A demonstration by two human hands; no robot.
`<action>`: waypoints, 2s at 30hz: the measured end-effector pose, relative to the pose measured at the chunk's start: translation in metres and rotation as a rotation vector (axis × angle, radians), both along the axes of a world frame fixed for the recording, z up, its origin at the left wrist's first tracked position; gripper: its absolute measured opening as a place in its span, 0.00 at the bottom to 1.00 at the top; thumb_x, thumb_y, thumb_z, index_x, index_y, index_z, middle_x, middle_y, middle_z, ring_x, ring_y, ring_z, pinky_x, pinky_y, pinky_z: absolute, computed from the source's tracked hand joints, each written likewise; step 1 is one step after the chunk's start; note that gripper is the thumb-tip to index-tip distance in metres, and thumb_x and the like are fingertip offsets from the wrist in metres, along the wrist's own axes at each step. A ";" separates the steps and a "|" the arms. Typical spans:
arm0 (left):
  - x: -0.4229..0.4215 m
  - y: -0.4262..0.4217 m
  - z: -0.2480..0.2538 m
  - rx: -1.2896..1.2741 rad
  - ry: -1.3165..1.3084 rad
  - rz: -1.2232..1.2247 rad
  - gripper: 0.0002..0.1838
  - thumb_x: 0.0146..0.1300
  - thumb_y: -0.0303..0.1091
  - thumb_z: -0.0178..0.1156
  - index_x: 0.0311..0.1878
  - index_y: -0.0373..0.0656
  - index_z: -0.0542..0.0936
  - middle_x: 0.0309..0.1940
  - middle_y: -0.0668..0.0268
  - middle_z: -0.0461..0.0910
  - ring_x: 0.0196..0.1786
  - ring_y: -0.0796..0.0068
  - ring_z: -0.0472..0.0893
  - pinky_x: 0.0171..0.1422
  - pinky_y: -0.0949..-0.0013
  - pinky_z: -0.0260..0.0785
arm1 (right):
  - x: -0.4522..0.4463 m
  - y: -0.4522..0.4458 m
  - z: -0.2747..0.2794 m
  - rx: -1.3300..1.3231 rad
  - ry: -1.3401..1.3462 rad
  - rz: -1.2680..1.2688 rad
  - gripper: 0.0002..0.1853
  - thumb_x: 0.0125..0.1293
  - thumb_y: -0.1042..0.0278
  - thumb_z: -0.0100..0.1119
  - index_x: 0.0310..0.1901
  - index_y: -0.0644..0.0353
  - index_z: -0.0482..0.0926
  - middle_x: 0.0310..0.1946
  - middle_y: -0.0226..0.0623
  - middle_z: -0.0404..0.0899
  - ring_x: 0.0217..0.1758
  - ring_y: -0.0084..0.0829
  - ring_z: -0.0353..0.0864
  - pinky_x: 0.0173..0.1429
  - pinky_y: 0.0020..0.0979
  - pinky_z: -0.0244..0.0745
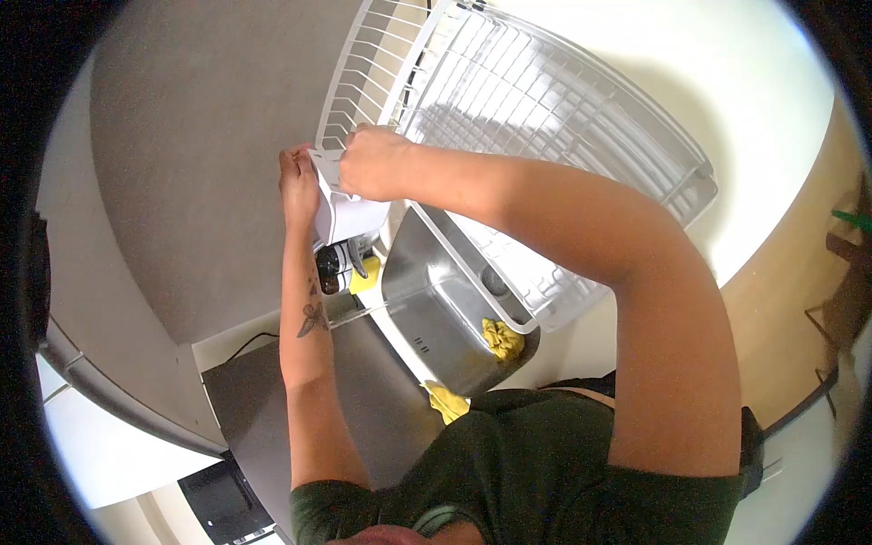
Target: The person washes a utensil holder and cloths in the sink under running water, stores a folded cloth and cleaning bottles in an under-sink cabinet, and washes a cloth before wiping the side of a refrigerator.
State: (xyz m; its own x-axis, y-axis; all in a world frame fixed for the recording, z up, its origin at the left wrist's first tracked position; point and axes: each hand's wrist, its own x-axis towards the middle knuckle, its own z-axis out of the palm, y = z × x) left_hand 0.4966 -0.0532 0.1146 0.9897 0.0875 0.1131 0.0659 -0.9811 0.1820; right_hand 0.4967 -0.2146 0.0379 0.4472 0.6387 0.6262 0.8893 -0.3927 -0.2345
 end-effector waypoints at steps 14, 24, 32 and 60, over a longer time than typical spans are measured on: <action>0.030 -0.017 0.002 0.306 0.136 0.251 0.20 0.62 0.47 0.44 0.44 0.38 0.67 0.38 0.48 0.76 0.45 0.49 0.75 0.48 0.57 0.65 | -0.001 0.001 -0.002 0.054 0.060 0.041 0.05 0.44 0.64 0.55 0.20 0.50 0.80 0.22 0.34 0.76 0.35 0.37 0.77 0.37 0.34 0.73; 0.037 0.011 -0.012 -0.123 -0.008 0.379 0.22 0.60 0.50 0.49 0.31 0.35 0.74 0.32 0.54 0.77 0.37 0.59 0.75 0.44 0.62 0.65 | -0.001 0.006 -0.005 0.162 0.168 -0.017 0.06 0.43 0.63 0.55 0.18 0.51 0.81 0.22 0.34 0.77 0.35 0.37 0.76 0.38 0.34 0.72; 0.039 0.013 -0.014 -0.242 -0.040 0.460 0.23 0.59 0.51 0.52 0.24 0.37 0.73 0.20 0.61 0.73 0.24 0.71 0.70 0.33 0.66 0.63 | -0.005 -0.001 0.002 0.095 0.147 0.001 0.07 0.44 0.62 0.54 0.19 0.52 0.81 0.23 0.34 0.77 0.35 0.35 0.76 0.38 0.33 0.71; 0.052 0.014 -0.018 0.090 -0.007 0.466 0.26 0.60 0.53 0.47 0.28 0.36 0.77 0.33 0.53 0.78 0.41 0.52 0.76 0.47 0.57 0.66 | -0.002 0.002 0.002 0.130 0.229 0.065 0.07 0.43 0.64 0.54 0.20 0.53 0.81 0.23 0.34 0.76 0.37 0.36 0.74 0.37 0.33 0.73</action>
State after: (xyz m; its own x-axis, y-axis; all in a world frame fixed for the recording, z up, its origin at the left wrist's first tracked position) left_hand 0.5489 -0.0394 0.0967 0.8464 0.5117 0.1475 0.5020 -0.8591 0.0995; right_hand 0.4947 -0.2121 0.0396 0.5472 0.5914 0.5923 0.8297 -0.2903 -0.4768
